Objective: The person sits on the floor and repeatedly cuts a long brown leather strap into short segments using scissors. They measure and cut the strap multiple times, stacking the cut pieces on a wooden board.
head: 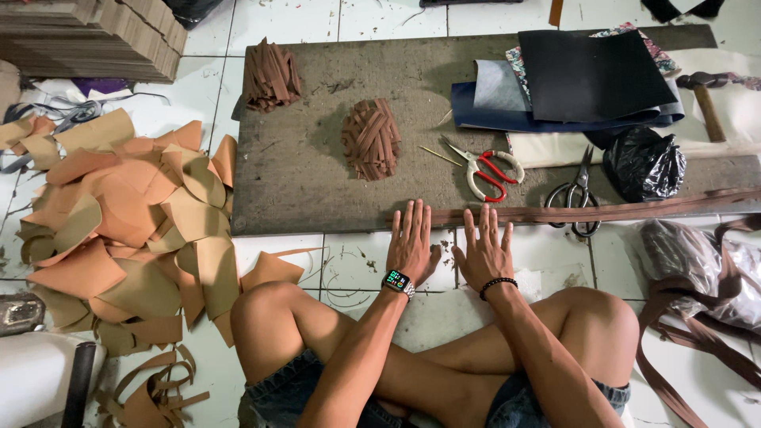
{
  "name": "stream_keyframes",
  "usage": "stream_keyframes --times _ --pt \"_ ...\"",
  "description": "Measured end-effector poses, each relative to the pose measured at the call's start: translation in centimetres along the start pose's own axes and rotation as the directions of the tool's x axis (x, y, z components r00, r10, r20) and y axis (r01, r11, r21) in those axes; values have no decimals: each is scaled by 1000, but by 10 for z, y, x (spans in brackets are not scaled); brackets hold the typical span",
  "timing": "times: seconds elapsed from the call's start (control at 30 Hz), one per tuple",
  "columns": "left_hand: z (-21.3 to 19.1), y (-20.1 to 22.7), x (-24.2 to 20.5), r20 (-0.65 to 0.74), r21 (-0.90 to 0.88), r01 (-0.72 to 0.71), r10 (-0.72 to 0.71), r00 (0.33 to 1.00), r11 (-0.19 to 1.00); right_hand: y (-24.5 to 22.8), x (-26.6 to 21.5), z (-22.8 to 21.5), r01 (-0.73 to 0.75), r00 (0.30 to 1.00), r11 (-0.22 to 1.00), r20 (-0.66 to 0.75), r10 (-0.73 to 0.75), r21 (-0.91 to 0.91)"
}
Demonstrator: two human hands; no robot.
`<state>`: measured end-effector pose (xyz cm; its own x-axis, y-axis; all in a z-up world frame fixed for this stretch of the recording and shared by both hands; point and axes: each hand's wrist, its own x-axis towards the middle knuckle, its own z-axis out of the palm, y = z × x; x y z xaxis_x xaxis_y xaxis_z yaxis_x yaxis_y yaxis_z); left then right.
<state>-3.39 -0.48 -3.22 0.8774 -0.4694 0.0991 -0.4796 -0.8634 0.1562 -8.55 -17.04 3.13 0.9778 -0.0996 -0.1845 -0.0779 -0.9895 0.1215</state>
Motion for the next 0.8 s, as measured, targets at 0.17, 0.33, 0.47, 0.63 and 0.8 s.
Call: stream_keyframes --times 0.17,0.33,0.47,0.63,0.8 --pt "11 -5 5 0 -19 5 -5 1000 1000 -2 1 0 -11 1000 1000 -17 11 -7" --pt "2 -3 4 6 -34 9 -9 1000 999 -3 -1 0 -5 1000 1000 -13 5 -19" --pt "2 -4 2 -58 -31 -4 2 998 1000 -4 1 3 -28 1000 1000 -4 28 10" --pt "3 -4 3 -63 -20 11 -13 998 1000 -2 -1 1 -35 999 999 3 35 35" --pt "2 -5 4 -73 -52 0 -4 997 999 -1 -2 -3 -24 1000 998 2 24 59"
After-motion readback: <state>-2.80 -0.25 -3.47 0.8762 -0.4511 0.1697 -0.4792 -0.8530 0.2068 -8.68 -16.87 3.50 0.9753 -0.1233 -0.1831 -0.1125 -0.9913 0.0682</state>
